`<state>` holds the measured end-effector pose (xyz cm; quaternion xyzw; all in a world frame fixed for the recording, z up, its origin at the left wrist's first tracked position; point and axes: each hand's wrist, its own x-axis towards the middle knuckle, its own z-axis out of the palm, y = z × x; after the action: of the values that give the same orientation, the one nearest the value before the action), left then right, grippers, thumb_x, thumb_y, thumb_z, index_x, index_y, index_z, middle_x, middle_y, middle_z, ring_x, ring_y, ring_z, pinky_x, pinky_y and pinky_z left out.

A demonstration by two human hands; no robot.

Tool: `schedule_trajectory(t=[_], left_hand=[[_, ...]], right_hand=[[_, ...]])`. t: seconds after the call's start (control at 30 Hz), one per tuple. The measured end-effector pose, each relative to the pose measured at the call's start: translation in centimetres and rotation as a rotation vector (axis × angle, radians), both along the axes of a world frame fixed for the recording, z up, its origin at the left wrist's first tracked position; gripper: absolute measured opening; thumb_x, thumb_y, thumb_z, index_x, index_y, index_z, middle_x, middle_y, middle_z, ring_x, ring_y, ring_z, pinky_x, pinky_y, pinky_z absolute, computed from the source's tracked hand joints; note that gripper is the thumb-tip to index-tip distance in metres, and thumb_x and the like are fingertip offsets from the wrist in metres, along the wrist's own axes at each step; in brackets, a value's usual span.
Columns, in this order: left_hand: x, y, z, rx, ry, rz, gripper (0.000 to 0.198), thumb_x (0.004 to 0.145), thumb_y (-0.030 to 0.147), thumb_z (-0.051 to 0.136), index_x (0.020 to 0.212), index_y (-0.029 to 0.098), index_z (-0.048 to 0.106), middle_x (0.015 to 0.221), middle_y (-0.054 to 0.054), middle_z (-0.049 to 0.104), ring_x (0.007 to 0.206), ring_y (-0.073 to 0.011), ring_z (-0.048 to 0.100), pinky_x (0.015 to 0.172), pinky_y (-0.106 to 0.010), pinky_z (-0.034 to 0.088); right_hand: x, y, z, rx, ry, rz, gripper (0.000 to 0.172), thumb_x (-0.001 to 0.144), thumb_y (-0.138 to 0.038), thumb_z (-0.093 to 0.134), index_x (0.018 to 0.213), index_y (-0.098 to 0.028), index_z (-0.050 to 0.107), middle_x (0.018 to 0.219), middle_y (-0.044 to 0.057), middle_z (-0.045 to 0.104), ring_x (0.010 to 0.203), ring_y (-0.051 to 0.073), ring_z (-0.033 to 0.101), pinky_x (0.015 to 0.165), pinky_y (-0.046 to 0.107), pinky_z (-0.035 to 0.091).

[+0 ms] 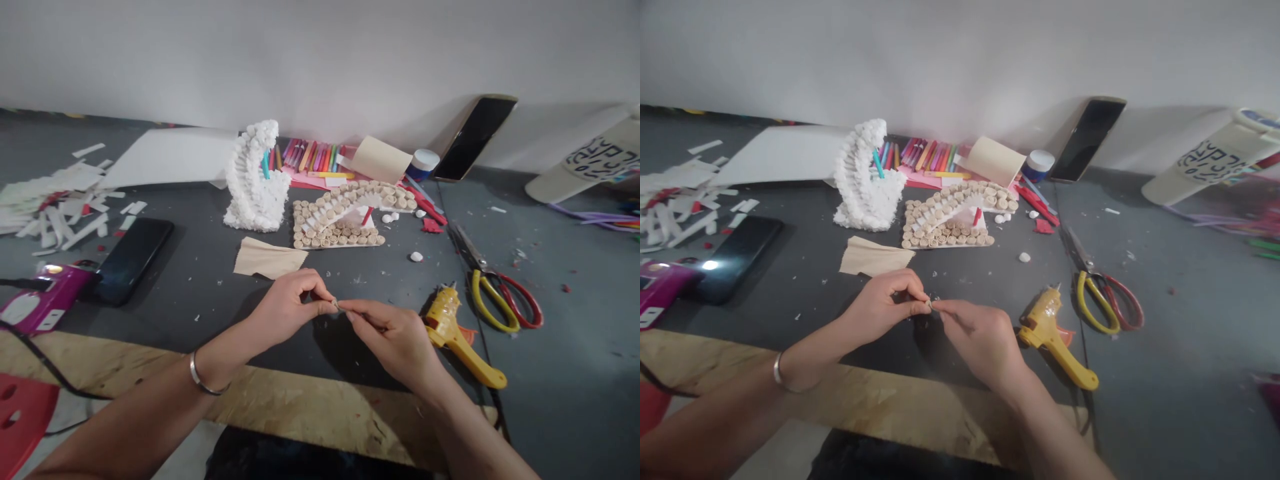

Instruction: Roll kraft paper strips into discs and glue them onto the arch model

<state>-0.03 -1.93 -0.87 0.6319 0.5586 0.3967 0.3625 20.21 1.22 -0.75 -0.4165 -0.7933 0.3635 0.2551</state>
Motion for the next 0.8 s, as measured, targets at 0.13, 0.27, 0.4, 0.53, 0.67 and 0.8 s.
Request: schedule_trajectory(t=[0.13, 0.27, 0.4, 0.53, 0.67, 0.8], left_hand=[[0.06, 0.16, 0.07, -0.015, -0.021, -0.019, 0.006, 0.079, 0.026, 0.073, 0.081, 0.02, 0.071, 0.079, -0.001, 0.068, 0.067, -0.0131, 0.062, 0.059, -0.024, 0.048], [0.12, 0.18, 0.27, 0.003, -0.038, -0.073, 0.011, 0.084, 0.029, 0.069, 0.09, 0.022, 0.075, 0.084, -0.004, 0.073, 0.072, -0.0157, 0.067, 0.066, -0.027, 0.053], [0.25, 0.1, 0.24, 0.024, 0.0, -0.047, 0.009, 0.085, 0.027, 0.068, 0.086, 0.022, 0.075, 0.082, -0.003, 0.073, 0.073, -0.0157, 0.068, 0.066, -0.027, 0.052], [0.42, 0.06, 0.1, 0.057, 0.005, 0.013, 0.006, 0.083, 0.024, 0.069, 0.08, 0.02, 0.073, 0.079, -0.002, 0.072, 0.07, -0.0147, 0.066, 0.063, -0.026, 0.05], [0.45, -0.08, -0.07, 0.037, -0.013, 0.035, 0.008, 0.082, 0.025, 0.07, 0.077, 0.02, 0.072, 0.077, -0.002, 0.07, 0.069, -0.0142, 0.065, 0.061, -0.026, 0.048], [0.3, -0.22, -0.26, 0.01, -0.037, 0.01, 0.012, 0.081, 0.029, 0.073, 0.074, 0.019, 0.069, 0.075, 0.0, 0.067, 0.068, -0.0132, 0.062, 0.062, -0.025, 0.046]], right_hand=[[0.06, 0.04, -0.09, 0.002, -0.012, 0.025, 0.025, 0.086, -0.023, 0.055, 0.097, -0.025, 0.078, 0.087, -0.002, 0.079, 0.072, 0.015, 0.075, 0.064, 0.022, 0.057], [0.12, 0.01, -0.15, 0.036, -0.021, 0.041, 0.026, 0.087, -0.023, 0.054, 0.098, -0.026, 0.077, 0.088, -0.003, 0.079, 0.071, 0.015, 0.074, 0.065, 0.022, 0.057], [0.21, 0.04, -0.35, 0.051, -0.03, 0.016, 0.025, 0.088, -0.025, 0.054, 0.099, -0.027, 0.076, 0.092, -0.002, 0.079, 0.077, 0.017, 0.075, 0.068, 0.024, 0.058], [0.37, 0.15, -0.58, 0.046, -0.065, -0.058, 0.021, 0.088, -0.03, 0.058, 0.099, -0.027, 0.075, 0.09, -0.002, 0.079, 0.074, 0.017, 0.075, 0.066, 0.025, 0.057], [0.45, 0.16, -0.55, 0.077, -0.095, 0.001, 0.02, 0.09, -0.03, 0.058, 0.096, -0.027, 0.076, 0.087, -0.002, 0.079, 0.072, 0.017, 0.074, 0.064, 0.026, 0.056], [0.33, 0.12, -0.29, 0.118, -0.078, 0.043, 0.02, 0.09, -0.027, 0.057, 0.096, -0.026, 0.076, 0.086, -0.002, 0.079, 0.072, 0.017, 0.073, 0.066, 0.025, 0.055]])
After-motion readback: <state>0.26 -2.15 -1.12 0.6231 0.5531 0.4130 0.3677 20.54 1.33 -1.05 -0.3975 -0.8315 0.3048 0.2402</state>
